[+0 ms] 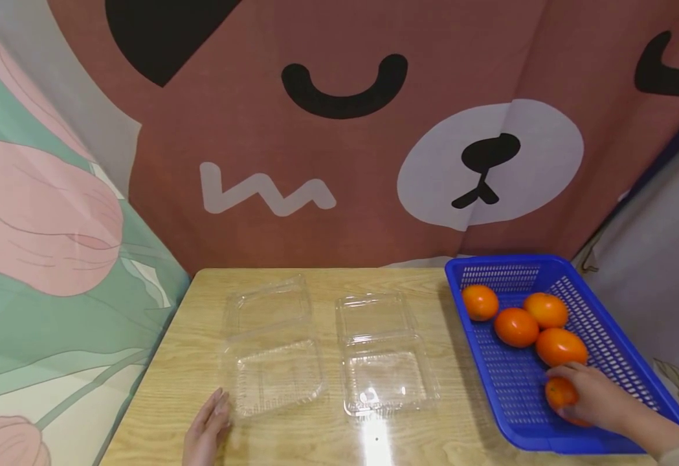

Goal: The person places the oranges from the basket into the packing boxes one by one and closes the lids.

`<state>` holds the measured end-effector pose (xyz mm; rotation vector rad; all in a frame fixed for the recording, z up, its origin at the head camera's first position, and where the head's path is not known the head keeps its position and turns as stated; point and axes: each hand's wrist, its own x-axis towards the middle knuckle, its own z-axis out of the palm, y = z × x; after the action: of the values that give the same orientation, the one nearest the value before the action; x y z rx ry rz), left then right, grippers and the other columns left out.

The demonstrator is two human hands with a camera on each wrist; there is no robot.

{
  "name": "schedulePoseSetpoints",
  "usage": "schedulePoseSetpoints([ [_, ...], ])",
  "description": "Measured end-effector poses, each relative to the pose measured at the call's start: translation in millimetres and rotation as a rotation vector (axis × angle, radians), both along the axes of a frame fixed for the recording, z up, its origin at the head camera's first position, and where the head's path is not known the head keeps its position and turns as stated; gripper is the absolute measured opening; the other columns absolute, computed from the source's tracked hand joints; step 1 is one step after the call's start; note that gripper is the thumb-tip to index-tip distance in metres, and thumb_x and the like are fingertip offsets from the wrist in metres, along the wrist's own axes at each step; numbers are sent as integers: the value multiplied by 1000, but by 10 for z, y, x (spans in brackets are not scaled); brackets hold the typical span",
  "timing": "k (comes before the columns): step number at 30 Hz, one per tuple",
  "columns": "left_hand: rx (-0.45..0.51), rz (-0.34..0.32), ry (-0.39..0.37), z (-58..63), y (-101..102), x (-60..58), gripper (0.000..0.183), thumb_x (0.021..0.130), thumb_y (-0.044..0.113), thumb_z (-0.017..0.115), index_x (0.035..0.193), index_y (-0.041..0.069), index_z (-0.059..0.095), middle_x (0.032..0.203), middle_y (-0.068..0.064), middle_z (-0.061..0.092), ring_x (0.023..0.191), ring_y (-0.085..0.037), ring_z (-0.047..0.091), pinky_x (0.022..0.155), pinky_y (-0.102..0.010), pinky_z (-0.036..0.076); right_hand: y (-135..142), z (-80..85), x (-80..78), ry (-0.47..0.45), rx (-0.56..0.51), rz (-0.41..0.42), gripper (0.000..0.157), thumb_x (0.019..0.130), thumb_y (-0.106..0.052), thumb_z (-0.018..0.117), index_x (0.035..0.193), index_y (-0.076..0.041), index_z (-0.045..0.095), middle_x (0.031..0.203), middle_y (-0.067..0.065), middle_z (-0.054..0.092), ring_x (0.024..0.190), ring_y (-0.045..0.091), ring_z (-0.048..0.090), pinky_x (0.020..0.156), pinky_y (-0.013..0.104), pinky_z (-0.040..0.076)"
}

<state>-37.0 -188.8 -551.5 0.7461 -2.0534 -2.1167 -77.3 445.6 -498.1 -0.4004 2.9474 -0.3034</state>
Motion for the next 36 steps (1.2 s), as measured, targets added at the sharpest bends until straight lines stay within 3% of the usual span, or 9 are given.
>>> schedulePoseSetpoints([
  [7,-8,-14,-1,-2,-3,10,53,101,8,54,147,-11,34,148,-31,36,100,13,53,79,-15,48,14,-24,13,68,10,29,54,52,-16,95,96,0,68,96,15,64,85,36,62,73,54,49],
  [14,9,7,57,-45,-4,18,51,100,8,57,143,-13,38,143,-31,43,96,14,54,77,-14,48,-25,3,16,56,13,19,52,53,-16,95,96,-1,68,95,13,64,83,34,62,71,52,50],
  [20,13,1,14,-8,2,9,52,101,7,54,146,-12,34,147,-32,36,101,12,54,78,-14,48,-66,33,28,6,-6,-10,52,56,-15,94,98,1,67,96,17,63,85,36,61,72,54,50],
  [36,-21,-31,-44,17,-15,13,55,103,16,53,149,-8,33,151,-29,34,102,15,49,80,-13,46,-268,151,68,83,-95,-8,53,59,-16,93,104,0,68,105,21,64,94,42,61,73,57,50],
])
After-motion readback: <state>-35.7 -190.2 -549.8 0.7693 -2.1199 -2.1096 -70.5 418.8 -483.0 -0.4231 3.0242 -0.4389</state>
